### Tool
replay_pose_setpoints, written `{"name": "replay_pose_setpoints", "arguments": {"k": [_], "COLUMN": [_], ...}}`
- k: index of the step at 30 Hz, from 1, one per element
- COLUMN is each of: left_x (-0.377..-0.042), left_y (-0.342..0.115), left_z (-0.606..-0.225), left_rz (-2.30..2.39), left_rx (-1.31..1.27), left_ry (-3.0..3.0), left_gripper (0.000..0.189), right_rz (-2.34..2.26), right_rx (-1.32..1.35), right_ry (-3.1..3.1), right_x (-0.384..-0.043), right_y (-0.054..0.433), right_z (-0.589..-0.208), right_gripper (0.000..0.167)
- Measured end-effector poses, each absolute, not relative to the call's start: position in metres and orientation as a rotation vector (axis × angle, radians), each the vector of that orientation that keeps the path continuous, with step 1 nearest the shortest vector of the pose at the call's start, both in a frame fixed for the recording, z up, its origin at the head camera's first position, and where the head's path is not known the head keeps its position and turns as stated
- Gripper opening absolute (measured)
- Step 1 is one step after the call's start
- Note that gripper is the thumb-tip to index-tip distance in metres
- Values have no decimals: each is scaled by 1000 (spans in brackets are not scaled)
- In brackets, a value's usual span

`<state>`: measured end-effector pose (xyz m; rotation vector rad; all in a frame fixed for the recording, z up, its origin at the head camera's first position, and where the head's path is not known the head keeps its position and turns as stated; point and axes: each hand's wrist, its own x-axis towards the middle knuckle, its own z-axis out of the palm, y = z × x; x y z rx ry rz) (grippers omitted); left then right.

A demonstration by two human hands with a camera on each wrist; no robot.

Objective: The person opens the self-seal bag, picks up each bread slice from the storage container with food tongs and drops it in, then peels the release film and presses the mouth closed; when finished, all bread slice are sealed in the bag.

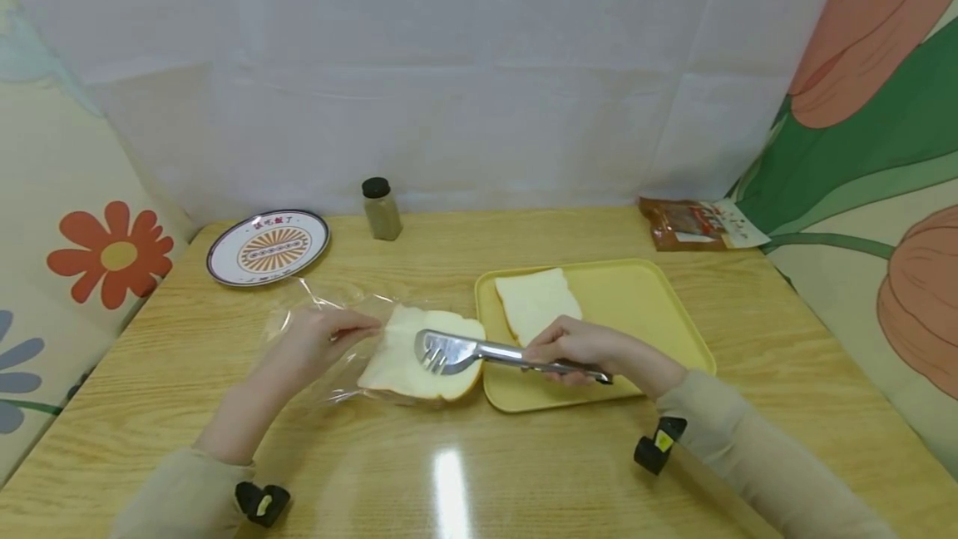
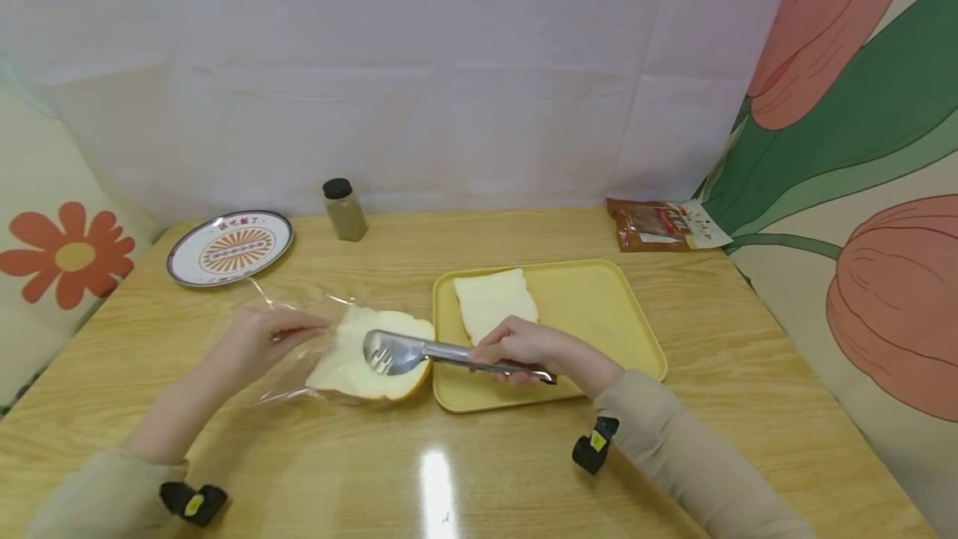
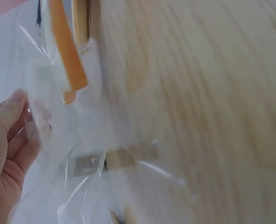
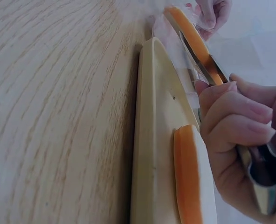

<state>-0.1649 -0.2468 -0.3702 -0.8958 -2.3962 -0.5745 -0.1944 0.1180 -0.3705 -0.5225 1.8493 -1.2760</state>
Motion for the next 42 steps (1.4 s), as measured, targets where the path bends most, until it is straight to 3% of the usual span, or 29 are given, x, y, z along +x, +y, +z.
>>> {"name": "replay_pose_setpoints", "arguments": {"k": [42], "left_x": [-160], "left_y": [-240], "left_z": [-371], "left_rz": [-663], "left_rx": [-864], "left_ry": [-2468], "left_gripper": [20], "right_rz": [-1272], "right_rx": [-492], "right_ry": [1857], "right_x": [-195], "right_y": [92], "right_z": [-372], "right_gripper": [31]}}
